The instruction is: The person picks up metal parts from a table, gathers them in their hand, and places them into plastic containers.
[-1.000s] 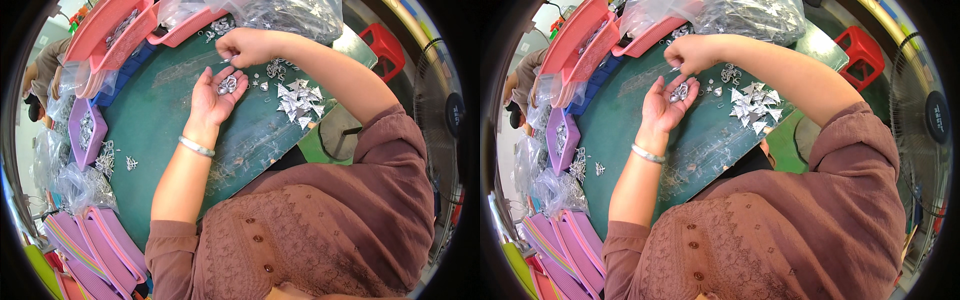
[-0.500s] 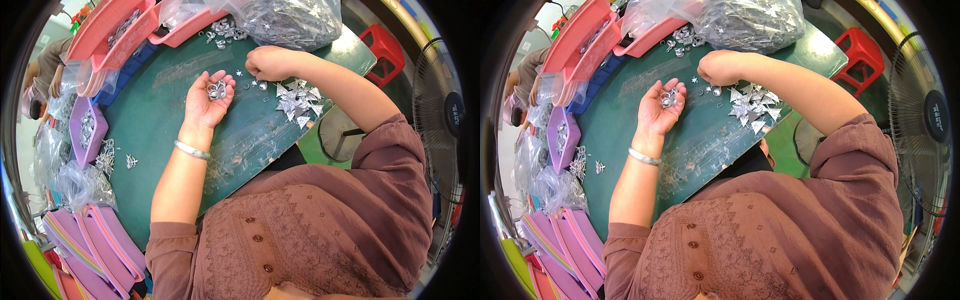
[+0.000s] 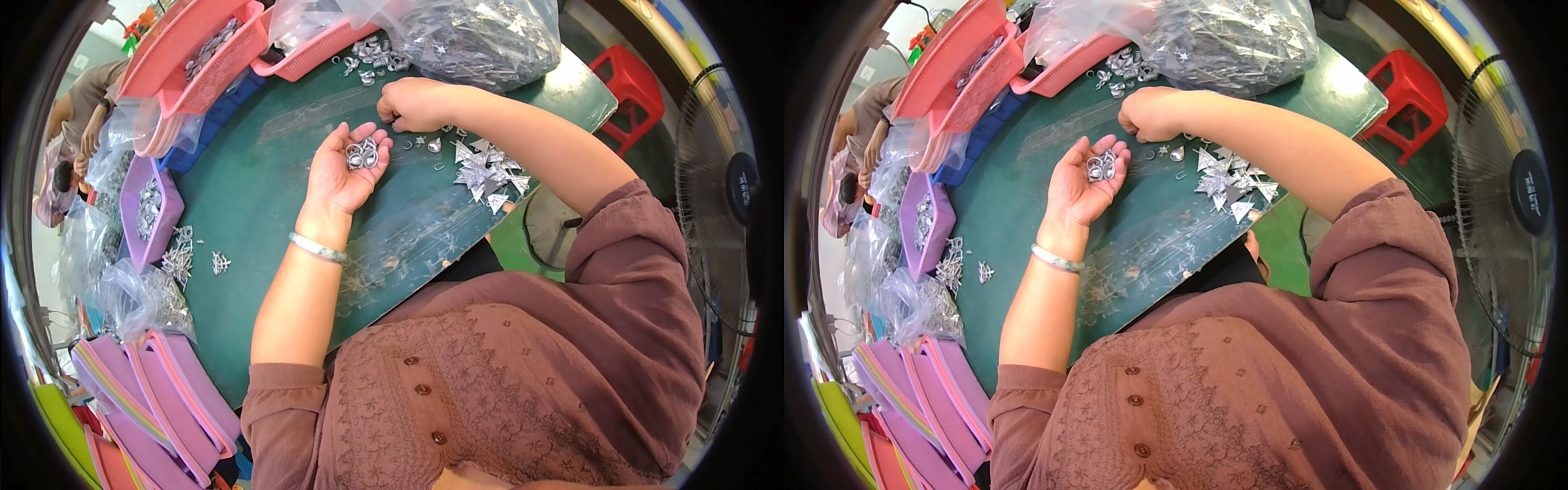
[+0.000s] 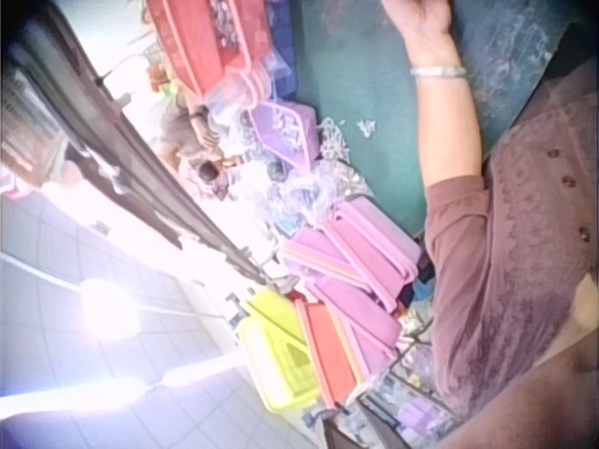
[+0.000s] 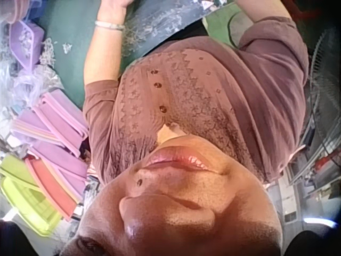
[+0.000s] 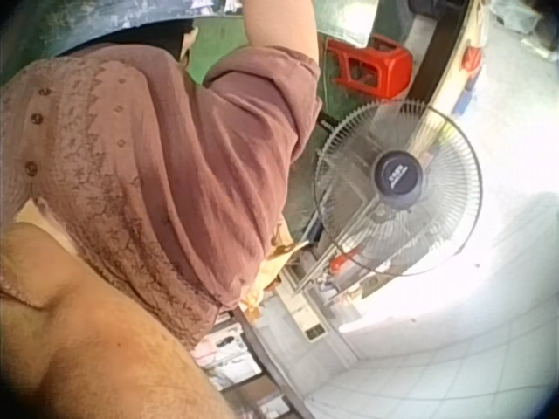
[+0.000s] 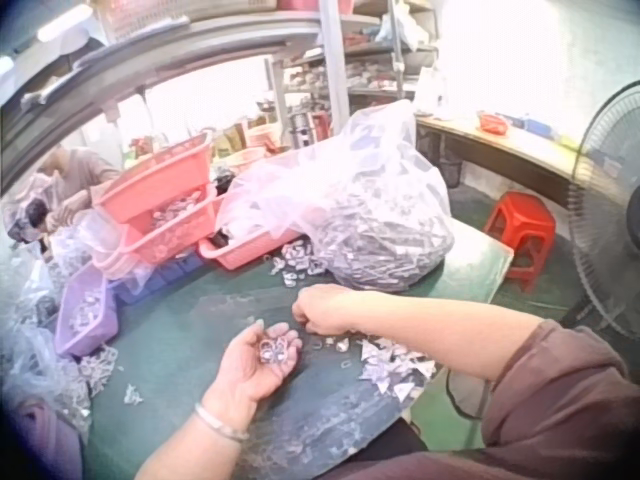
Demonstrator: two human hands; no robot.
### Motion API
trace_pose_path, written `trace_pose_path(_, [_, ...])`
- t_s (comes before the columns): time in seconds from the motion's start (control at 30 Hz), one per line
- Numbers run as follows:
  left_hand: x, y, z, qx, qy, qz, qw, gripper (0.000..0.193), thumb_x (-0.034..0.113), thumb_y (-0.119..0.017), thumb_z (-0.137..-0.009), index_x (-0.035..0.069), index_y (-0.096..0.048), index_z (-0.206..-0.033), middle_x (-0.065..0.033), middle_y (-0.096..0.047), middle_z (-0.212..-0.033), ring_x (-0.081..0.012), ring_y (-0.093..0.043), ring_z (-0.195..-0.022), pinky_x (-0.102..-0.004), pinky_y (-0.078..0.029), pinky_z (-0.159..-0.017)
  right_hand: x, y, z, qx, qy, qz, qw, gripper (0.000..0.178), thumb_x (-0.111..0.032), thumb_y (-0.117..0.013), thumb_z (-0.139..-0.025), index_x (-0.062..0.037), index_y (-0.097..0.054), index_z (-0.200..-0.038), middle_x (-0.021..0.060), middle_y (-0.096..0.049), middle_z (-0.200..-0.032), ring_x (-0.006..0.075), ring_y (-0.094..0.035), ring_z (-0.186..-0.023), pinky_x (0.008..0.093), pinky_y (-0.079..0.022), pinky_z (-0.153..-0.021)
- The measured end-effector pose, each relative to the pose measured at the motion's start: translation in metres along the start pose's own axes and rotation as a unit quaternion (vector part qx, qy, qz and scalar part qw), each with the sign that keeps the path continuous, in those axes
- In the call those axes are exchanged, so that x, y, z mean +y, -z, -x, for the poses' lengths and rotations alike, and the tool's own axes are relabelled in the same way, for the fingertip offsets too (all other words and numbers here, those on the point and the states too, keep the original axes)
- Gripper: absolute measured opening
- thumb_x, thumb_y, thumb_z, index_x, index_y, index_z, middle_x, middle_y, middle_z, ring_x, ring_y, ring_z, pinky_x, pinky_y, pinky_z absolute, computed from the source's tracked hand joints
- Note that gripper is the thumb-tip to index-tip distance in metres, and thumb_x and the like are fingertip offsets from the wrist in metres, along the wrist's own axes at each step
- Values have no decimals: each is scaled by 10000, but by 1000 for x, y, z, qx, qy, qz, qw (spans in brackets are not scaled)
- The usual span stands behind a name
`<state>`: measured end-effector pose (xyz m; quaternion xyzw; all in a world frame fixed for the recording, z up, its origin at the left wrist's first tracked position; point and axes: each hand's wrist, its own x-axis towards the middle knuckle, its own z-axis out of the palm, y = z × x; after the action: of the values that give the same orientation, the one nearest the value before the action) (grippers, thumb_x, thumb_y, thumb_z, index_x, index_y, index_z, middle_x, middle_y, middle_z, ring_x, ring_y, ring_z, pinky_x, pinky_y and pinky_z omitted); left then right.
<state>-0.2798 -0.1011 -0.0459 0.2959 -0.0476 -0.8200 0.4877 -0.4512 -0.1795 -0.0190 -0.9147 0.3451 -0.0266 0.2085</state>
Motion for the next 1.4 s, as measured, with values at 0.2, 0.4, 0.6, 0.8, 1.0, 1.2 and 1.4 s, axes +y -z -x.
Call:
trace_pose_path(0.2, [-2,-6,5,46,-24,-19,998,364,254,-402,-905,-78,-451,-1046,-222,-514,-995,-333,-528,-898,-370,-499,-749,-8,12,-2,-6,56,-67,996,140,-79,-623,-672,-2,-524,-732,89,-568,-678,209,-558,-668,327,-432,-594])
trace_pose_path(0.4, [-5,-3,3,22,-15,-10,1000,379,253,-407,-902,-79,-423,-1083,-216,-510,-993,-323,-527,-890,-362,-499,-744,-16,16,2,-17,93,-142,985,152,-79,-633,-657,-11,-558,-771,83,-579,-652,186,-553,-596,298,-433,-550])
trace_pose_path(0.6, [-2,3,4,16,-6,-11,1000,364,245,-412,-900,-76,-436,-1070,-210,-512,-982,-318,-528,-882,-354,-503,-731,-6,1,21,-61,50,3,997,150,-80,-638,-632,-28,-576,-758,104,-589,-682,266,-578,-680,354,-446,-601])
trace_pose_path(0.8, [-5,-1,5,38,-10,-30,999,352,232,-421,-895,-77,-445,-1061,-214,-511,-986,-327,-523,-903,-368,-497,-758,-7,7,20,-38,68,-3,997,106,-82,-610,-654,-21,-581,-735,105,-596,-676,243,-577,-657,334,-452,-596])
trace_pose_path(1.0, [-14,-13,6,-5,-4,-23,1000,363,229,-429,-893,-82,-436,-1080,-224,-506,-1006,-341,-519,-926,-380,-491,-782,-24,24,21,-4,90,-195,977,160,-111,-637,-679,-5,-566,-776,80,-589,-681,176,-556,-617,291,-447,-579])
trace_pose_path(1.2, [-11,-7,6,21,7,-36,999,360,250,-433,-891,-68,-459,-1060,-206,-513,-991,-327,-524,-909,-392,-481,-794,-8,17,40,-109,10,70,992,193,-125,-665,-620,-38,-579,-770,84,-559,-819,278,-508,-883,385,-429,-755])
trace_pose_path(1.4, [-15,-11,6,30,12,-47,998,362,259,-436,-890,-69,-473,-1039,-201,-520,-986,-322,-528,-901,-401,-479,-799,0,6,44,-31,73,72,994,138,-116,-644,-640,-37,-552,-706,72,-549,-712,246,-522,-760,353,-434,-674])
